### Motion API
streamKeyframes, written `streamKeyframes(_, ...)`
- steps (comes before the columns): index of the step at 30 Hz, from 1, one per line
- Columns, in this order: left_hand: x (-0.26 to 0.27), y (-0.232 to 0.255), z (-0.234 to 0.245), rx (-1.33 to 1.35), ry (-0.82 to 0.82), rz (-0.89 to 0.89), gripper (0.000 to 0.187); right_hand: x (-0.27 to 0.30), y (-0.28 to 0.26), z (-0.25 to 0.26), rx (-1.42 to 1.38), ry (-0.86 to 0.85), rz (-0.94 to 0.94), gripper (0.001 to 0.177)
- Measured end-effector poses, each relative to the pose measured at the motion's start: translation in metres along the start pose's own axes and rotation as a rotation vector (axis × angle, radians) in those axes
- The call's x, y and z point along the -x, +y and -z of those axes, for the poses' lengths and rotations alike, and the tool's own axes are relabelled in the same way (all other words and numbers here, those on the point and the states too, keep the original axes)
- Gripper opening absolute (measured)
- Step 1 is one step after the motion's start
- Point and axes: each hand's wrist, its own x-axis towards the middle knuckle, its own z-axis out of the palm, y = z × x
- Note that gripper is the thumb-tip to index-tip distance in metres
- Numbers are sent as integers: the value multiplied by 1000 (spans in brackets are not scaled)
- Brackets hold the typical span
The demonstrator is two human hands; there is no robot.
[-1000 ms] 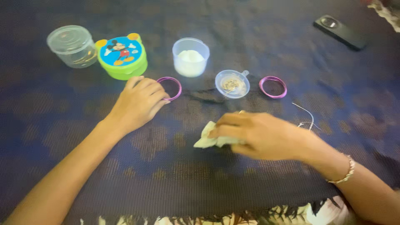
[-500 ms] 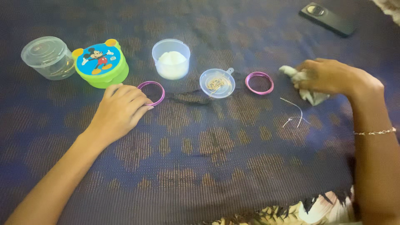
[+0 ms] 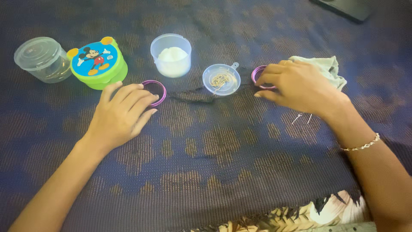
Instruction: The person opens a small plastic container and removes several pink bangles and a gold chain. They place the items on a patterned cloth and then use a white cloth to wipe and clean each bangle individually.
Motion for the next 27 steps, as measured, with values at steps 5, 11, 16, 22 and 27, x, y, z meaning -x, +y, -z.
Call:
streamKeyframes(5,1,2,3,-50,4,-53,29,-3,1,-3,-28,-84,-98,31)
streamKeyframes(11,2,1,2,-68,23,-90,21,-1,5,-7,-28,-90,-137,25)
streamKeyframes(16,3,1,0,-80,46,-104,21,1,13,-13,132,-34,-76,23)
streamKeyframes(22,4,1,1,-64,58,-99,21,8,15,-2,186,246,-8,16)
streamKeyframes(27,-5,13,9,110,111,20,22,7,6,13,281,430,-35,12)
